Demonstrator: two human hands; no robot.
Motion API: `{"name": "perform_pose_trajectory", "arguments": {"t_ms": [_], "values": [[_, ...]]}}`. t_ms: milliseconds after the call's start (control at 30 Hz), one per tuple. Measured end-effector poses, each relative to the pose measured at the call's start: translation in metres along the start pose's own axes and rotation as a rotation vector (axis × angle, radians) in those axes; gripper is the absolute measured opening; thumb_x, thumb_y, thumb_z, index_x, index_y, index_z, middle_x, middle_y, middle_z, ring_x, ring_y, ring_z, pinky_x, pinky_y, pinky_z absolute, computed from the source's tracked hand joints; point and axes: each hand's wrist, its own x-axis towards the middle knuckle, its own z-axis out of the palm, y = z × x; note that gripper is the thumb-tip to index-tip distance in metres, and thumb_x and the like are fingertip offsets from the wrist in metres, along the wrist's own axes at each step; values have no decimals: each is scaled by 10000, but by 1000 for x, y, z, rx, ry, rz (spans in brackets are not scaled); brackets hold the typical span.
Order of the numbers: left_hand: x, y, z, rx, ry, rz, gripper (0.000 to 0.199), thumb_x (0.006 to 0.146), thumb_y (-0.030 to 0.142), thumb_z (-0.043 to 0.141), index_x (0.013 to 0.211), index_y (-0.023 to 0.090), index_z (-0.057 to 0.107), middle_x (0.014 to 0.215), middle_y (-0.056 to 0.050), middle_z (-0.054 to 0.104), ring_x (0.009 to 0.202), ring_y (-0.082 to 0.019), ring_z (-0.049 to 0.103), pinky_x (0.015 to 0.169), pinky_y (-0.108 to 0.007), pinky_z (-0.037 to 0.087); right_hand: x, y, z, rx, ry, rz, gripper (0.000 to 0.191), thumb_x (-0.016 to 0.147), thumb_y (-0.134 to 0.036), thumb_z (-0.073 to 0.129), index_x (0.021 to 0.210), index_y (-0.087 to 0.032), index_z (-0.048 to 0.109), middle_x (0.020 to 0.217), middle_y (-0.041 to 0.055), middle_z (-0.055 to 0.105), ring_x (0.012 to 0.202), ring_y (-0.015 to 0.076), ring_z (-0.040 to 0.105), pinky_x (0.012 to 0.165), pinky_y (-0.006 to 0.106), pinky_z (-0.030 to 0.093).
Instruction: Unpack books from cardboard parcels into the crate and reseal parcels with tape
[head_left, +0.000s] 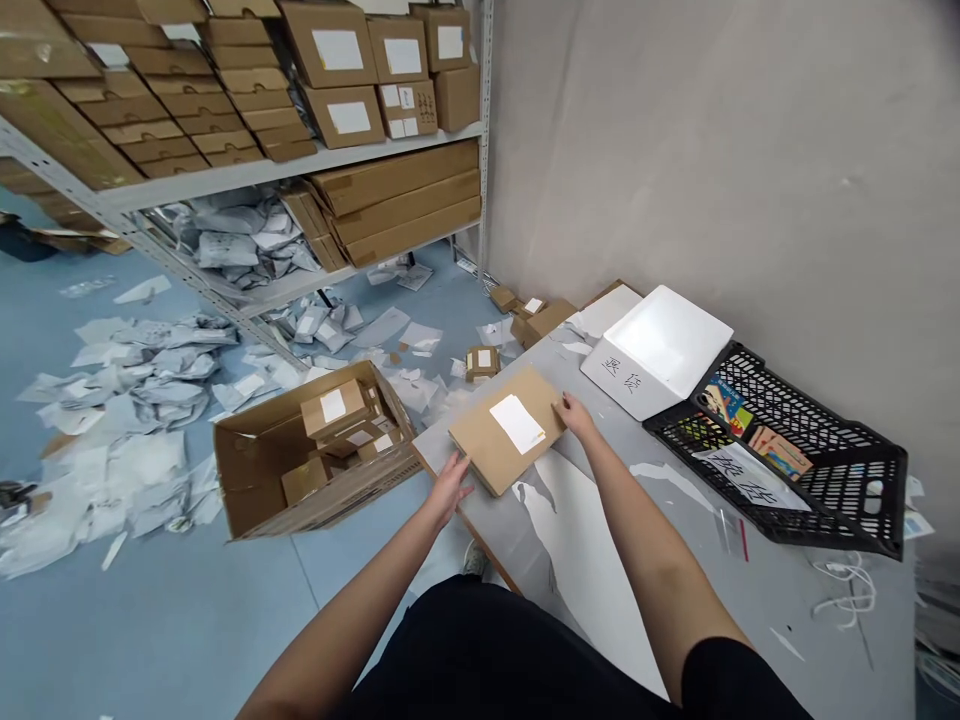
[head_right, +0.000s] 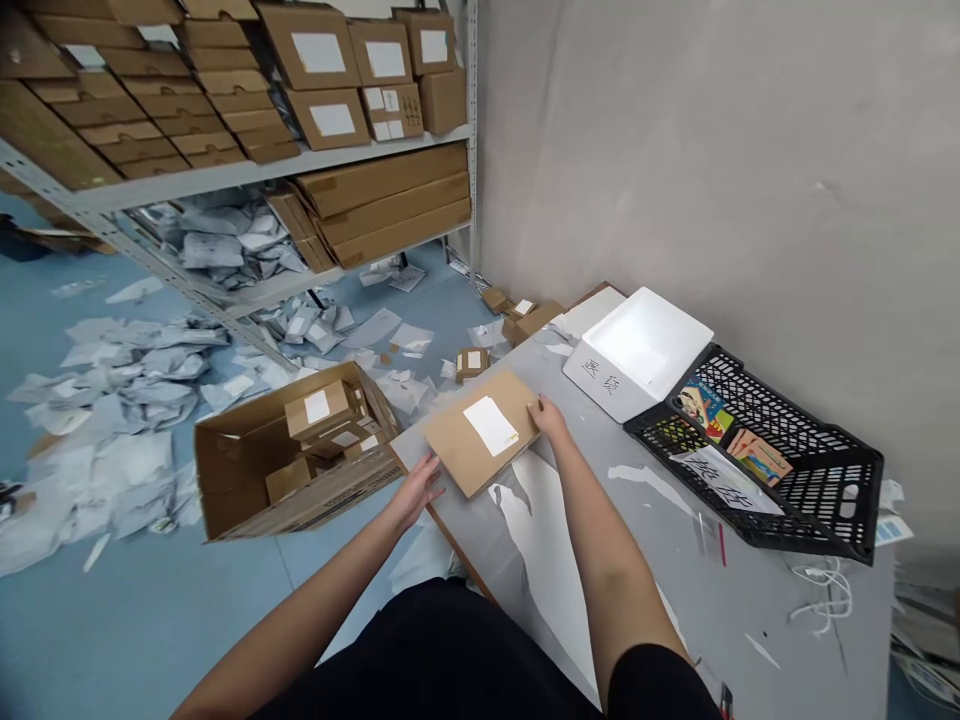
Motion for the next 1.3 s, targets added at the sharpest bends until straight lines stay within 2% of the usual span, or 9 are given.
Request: {"name": "perform_pose_trajectory", "arguments": {"t_ms": [167,300,433,767,900,1000,1067,1167,1300], "values": [[2,-2,15,20,-93,147,613,849,350,634,1424,338,422,1482,-46,477,1348,-262,457,1018,-416,465,-37,25,8,-125,72,82,503,814,-402,579,1243,-142,614,1223,183,622,1166,337,559,1016,430,381],[2,-4,21,85,-151,144,643,830,336,637,1435,308,422,1434,-53,534,1301,-261,513,1039,-394,455,-101,61,1,-140,163,181,502,839,-439,515,1239,-146,597,1170,176,620,1127,319,557,994,418,395],[7,-12,42,165,-282,124,708,832,353,620,1484,291,350,1466,-48,499,1328,-252,490,1079,-379,426,-172,100,-10,-63,293,253,515,845,-480,490,1227,-148,583,1137,158,618,1100,308,554,958,413,430],[-8,-55,139,447,-617,133,726,881,484,565,1520,296,276,1543,-47,389,1390,-266,407,1116,-389,385,-304,159,-53,197,725,391,594,866,-560,483,1326,-185,504,1236,157,533,1206,306,475,1048,447,378],[-19,-90,182,500,-692,218,687,902,508,514,1508,276,287,1561,-50,353,1416,-250,363,1151,-395,333,-334,192,-70,229,875,405,663,877,-570,453,1378,-135,439,1291,181,485,1273,304,423,1102,449,321],[-27,-118,206,561,-697,320,659,911,517,483,1488,250,310,1568,-70,331,1435,-234,324,1176,-390,284,-347,218,-75,297,918,401,675,872,-588,445,1364,-125,436,1327,186,462,1301,290,407,1116,436,310],[-33,-132,211,593,-698,381,657,913,526,475,1478,234,311,1562,-90,332,1433,-231,325,1184,-394,264,-353,233,-74,367,930,398,681,857,-609,460,1349,-138,436,1349,180,462,1303,278,416,1111,433,322],[-40,-142,199,620,-663,420,657,906,565,478,1447,216,342,1537,-116,365,1427,-240,332,1184,-413,255,-367,247,-69,496,934,418,682,835,-648,470,1313,-162,441,1329,167,515,1239,269,493,1050,427,397],[-49,-140,166,639,-610,221,643,898,655,430,1413,271,395,1518,-102,405,1408,-247,370,1120,-420,353,-394,253,-66,620,870,517,628,843,-710,401,1186,-202,539,1239,138,614,1152,268,576,965,405,475]]}}
